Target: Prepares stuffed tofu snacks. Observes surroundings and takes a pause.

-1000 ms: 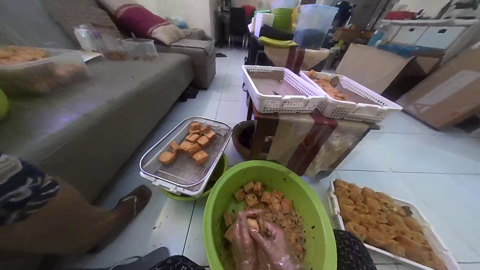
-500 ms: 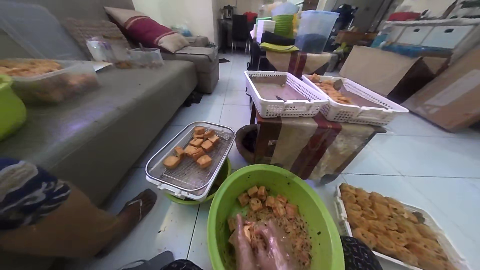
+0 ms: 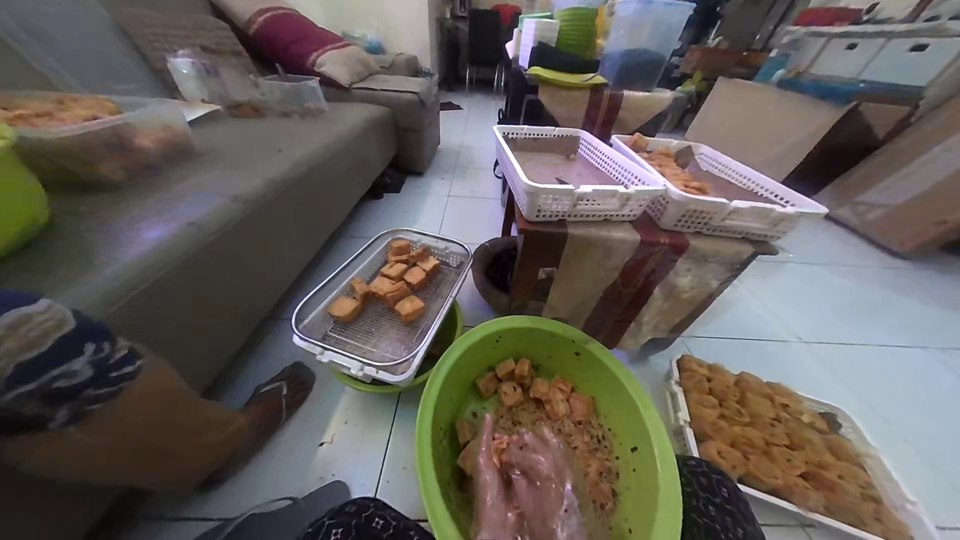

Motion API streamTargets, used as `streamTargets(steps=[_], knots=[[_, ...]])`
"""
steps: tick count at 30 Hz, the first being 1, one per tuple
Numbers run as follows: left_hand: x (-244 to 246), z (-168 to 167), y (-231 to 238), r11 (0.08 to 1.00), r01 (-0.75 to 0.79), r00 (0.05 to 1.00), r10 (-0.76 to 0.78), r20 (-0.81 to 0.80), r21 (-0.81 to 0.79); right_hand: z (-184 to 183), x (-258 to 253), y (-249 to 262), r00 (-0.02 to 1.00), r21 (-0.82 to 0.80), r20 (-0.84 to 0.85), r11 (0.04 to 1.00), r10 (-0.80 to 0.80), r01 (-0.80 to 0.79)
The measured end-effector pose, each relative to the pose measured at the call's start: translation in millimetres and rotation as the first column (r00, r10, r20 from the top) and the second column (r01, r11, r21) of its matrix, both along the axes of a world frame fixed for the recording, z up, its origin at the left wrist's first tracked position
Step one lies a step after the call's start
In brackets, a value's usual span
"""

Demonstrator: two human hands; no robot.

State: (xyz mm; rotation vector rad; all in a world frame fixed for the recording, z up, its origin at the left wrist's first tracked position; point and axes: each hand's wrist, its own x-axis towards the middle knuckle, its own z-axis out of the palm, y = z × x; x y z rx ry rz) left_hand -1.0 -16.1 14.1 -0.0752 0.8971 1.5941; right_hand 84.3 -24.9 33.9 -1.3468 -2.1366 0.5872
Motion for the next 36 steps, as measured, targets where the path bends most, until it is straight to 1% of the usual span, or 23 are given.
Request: streamTargets(steps=[1, 3, 5, 6, 7, 10, 11, 12, 13, 14, 15, 16, 17, 19, 20, 22, 23, 25, 28, 30, 33, 34, 36], knots=[[2, 2, -1, 1.000, 0.028, 0.999, -0.028, -0.019, 0.014, 4, -1, 4, 0.999, -0.042, 0.049, 0.999, -0.010, 0.012], [3, 4, -2, 0.998, 0.057, 0.997, -0.056, -0.052, 0.031, 7, -2, 12, 0.998, -0.065, 0.056, 0.998, -0.021, 0.024], [0, 1, 1, 0.996, 0.067, 0.995, -0.062, -0.084, 0.052, 14, 3, 18, 0.998, -0.155, -0.048, 0.988, -0.027, 0.019], [-2, 0, 3, 0.995, 0.065, 0.994, -0.058, -0.096, 0.073, 11, 8, 19, 0.989, -0.180, -0.142, 0.984, -0.029, 0.003], [-5, -1, 4, 0.992, 0.073, 0.993, -0.063, -0.100, 0.106, 8, 13, 20, 0.981, -0.181, -0.195, 0.983, -0.011, -0.025], [-3, 2, 3, 0.980, 0.113, 0.992, -0.101, -0.079, 0.164, 11, 24, 15, 0.973, -0.207, -0.222, 0.972, 0.067, -0.114], [-1, 2, 3, 0.975, 0.128, 0.988, -0.110, -0.105, 0.183, 14, 26, 15, 0.975, -0.210, -0.212, 0.972, 0.062, -0.108], [0, -2, 4, 0.970, 0.152, 0.977, -0.118, -0.179, 0.190, 16, 26, 17, 0.977, -0.189, -0.206, 0.977, 0.056, -0.096], [-1, -8, 6, 0.967, 0.189, 0.944, -0.132, -0.303, 0.168, 17, 28, 20, 0.982, -0.159, -0.180, 0.983, 0.060, -0.089], [-1, -11, 7, 0.972, 0.217, 0.878, -0.152, -0.454, 0.095, 19, 29, 23, 0.988, -0.119, -0.138, 0.989, 0.066, -0.083], [-1, -8, 6, 0.971, 0.239, 0.804, -0.200, -0.560, -0.003, 19, 31, 26, 0.993, -0.076, -0.096, 0.994, 0.072, -0.080], [0, -1, 6, 0.964, 0.246, 0.753, -0.254, -0.608, -0.098, 18, 34, 29, 0.995, -0.036, -0.066, 0.996, 0.081, -0.083], [1, 3, 7, 0.953, 0.257, 0.732, -0.301, -0.611, -0.161, 19, 38, 33, 0.995, -0.020, -0.040, 0.995, 0.095, -0.095], [1, 2, 9, 0.934, 0.300, 0.740, -0.355, -0.571, -0.193, 22, 45, 39, 0.992, -0.094, 0.036, 0.988, 0.125, -0.121], [1, -1, 10, 0.934, 0.309, 0.746, -0.354, -0.564, -0.179, 23, 47, 41, 0.988, -0.148, 0.058, 0.980, 0.141, -0.131], [-2, -10, 9, 0.933, 0.347, 0.734, -0.336, -0.590, -0.100, 28, 50, 42, 0.989, -0.265, 0.039, 0.956, 0.143, -0.128], [-2, -15, 10, 0.939, 0.338, 0.720, -0.298, -0.627, -0.058, 33, 50, 41, 0.991, -0.326, 0.042, 0.939, 0.130, -0.110], [-2, -23, 12, 0.957, 0.288, 0.643, -0.213, -0.736, -0.026, 42, 49, 41, 0.990, -0.434, 0.081, 0.898, 0.115, -0.069], [-1, -15, 8, 0.983, 0.134, 0.505, -0.176, -0.845, -0.125, 40, 44, 40, 0.996, -0.497, 0.075, 0.868, 0.045, -0.002], [-1, -13, 8, 0.985, 0.046, 0.453, -0.168, -0.876, -0.166, 37, 40, 34, 0.998, -0.504, -0.029, 0.863, -0.055, 0.033], [0, -11, 10, 0.988, 0.002, 0.430, -0.143, -0.892, -0.157, 33, 33, 24, 0.961, -0.446, -0.207, 0.892, -0.186, 0.076], [0, -10, 10, 0.988, 0.011, 0.444, -0.145, -0.884, -0.156, 31, 30, 19, 0.947, -0.411, -0.256, 0.908, -0.195, 0.076], [0, -14, 10, 0.989, 0.007, 0.469, -0.134, -0.873, -0.148, 25, 24, 6, 0.945, -0.320, -0.272, 0.943, -0.183, 0.090]])
